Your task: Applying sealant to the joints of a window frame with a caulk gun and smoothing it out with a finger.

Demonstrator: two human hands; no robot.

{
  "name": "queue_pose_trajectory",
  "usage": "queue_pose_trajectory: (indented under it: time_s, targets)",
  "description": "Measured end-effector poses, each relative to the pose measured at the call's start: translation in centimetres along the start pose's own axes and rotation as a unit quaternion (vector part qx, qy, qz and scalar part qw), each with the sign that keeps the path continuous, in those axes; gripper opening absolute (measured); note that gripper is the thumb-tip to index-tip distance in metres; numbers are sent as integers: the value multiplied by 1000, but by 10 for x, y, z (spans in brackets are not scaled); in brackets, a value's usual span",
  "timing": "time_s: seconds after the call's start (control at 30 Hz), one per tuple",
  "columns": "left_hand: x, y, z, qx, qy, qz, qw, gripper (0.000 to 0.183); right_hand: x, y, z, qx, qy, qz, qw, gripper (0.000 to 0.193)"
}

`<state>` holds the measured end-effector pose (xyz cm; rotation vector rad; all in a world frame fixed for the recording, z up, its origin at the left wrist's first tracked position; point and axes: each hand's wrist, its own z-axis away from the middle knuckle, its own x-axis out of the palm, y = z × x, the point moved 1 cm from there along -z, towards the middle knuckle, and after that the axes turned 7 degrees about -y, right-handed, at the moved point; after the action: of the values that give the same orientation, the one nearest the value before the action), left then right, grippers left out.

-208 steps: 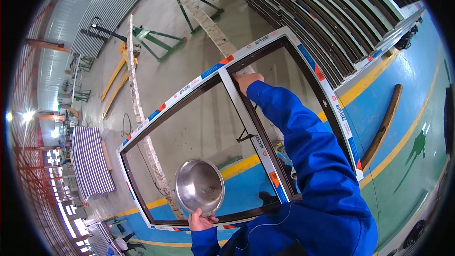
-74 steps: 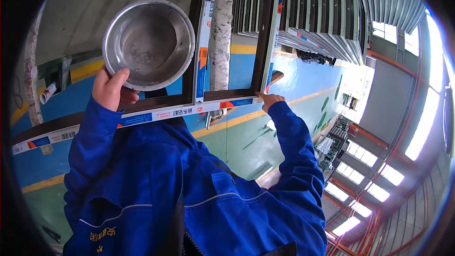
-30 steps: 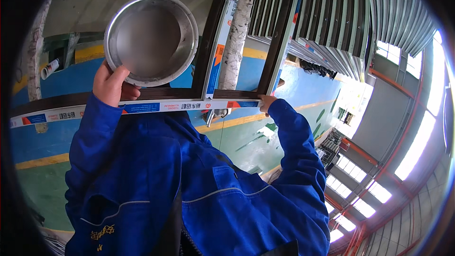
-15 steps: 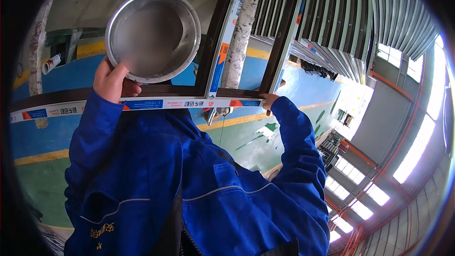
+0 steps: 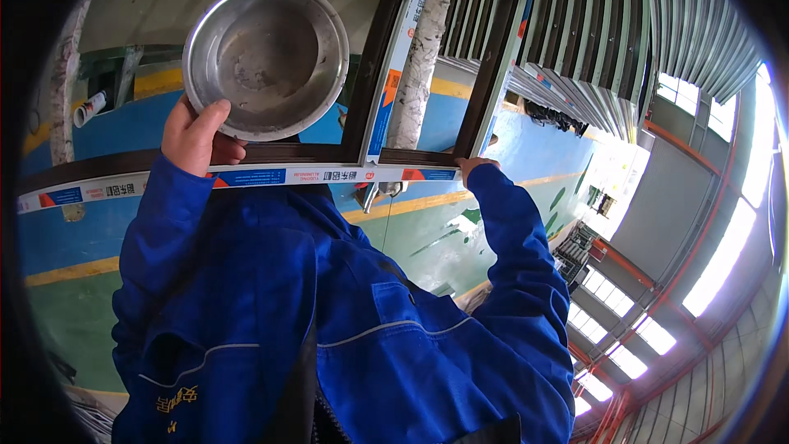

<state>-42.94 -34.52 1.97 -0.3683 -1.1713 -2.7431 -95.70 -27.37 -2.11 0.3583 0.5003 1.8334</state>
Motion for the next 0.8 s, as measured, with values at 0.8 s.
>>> queue_pose_trajectory:
  time_s: [0.8]
  targets:
    - [20,38,37,88,-54,12,995,35,-222,-134,238,-294,398,4,869,72]
